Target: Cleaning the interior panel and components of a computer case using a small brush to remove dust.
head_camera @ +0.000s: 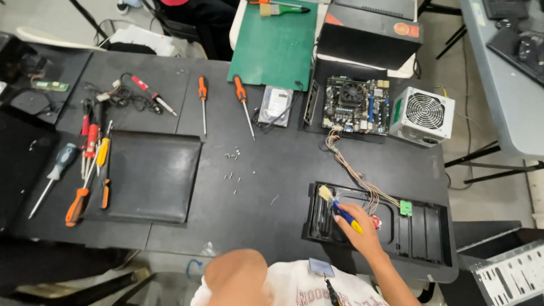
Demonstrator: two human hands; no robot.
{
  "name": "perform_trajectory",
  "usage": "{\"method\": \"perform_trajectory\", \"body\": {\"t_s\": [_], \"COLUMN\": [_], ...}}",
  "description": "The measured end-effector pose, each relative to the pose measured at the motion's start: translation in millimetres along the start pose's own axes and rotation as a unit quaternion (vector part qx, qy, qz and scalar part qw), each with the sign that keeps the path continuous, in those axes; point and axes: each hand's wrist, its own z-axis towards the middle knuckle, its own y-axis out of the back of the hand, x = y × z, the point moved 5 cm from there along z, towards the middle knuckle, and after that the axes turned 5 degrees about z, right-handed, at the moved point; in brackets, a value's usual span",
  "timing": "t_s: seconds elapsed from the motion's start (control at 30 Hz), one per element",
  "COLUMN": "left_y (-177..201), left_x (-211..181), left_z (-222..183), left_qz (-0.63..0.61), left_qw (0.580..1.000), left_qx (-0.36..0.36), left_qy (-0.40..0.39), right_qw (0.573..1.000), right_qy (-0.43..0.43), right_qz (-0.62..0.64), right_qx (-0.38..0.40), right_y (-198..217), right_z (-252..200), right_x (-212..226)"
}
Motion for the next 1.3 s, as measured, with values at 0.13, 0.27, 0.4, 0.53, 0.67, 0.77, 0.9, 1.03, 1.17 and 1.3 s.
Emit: {"method": "perform_trajectory", "body": {"t_s": [0.13, 0.27, 0.4, 0.53, 0.67, 0.77, 0.9, 1.03, 1.17, 1.3], "left_y": [-163.8, -275.0, -309.0, -322.7, -324.4, -324.2, -325.0, -323.5, -325.9, -328.7], "left_x": [-42.9, 6.6, 31.2, 35.4, 34.7, 33.8, 32.0, 33.8, 32.3, 30.1], "left_z": [309.1, 448.4, 517.1, 513.4, 512.2, 516.8, 514.0, 512.8, 512.2, 517.0], "left_qz": [-0.095, 0.006, 0.092, 0.048, 0.026, 0.028, 0.043, 0.039, 0.048, 0.067], "left_qw": [0.934, 0.858, 0.84, 0.776, 0.76, 0.765, 0.75, 0.745, 0.731, 0.738], "left_qx": [-0.251, -0.379, -0.443, -0.518, -0.537, -0.548, -0.568, -0.581, -0.592, -0.591], "left_qy": [-0.237, -0.347, -0.299, -0.356, -0.366, -0.338, -0.338, -0.325, -0.335, -0.317], "right_qw": [0.998, 0.99, 0.989, 0.954, 0.981, 0.981, 0.895, 0.979, 0.895, 0.933], "right_qy": [-0.001, -0.014, 0.098, -0.165, -0.116, -0.105, -0.158, -0.14, -0.116, 0.151], "right_qz": [-0.049, -0.096, -0.081, -0.057, -0.125, -0.049, 0.039, -0.001, -0.04, -0.133], "right_qx": [0.026, 0.1, 0.081, 0.242, 0.096, 0.157, 0.414, 0.149, 0.428, 0.3], "right_y": [3.8, 4.0, 4.0, -3.1, 20.1, -1.1, -17.7, -6.6, -24.6, -21.5], "right_z": [17.8, 31.4, 44.8, 36.8, 63.9, 71.2, 52.5, 73.9, 37.8, 68.1], "right_x": [-9.4, -10.4, -1.3, 13.9, -1.4, -15.5, 18.8, 12.1, 81.2, 48.8]}}
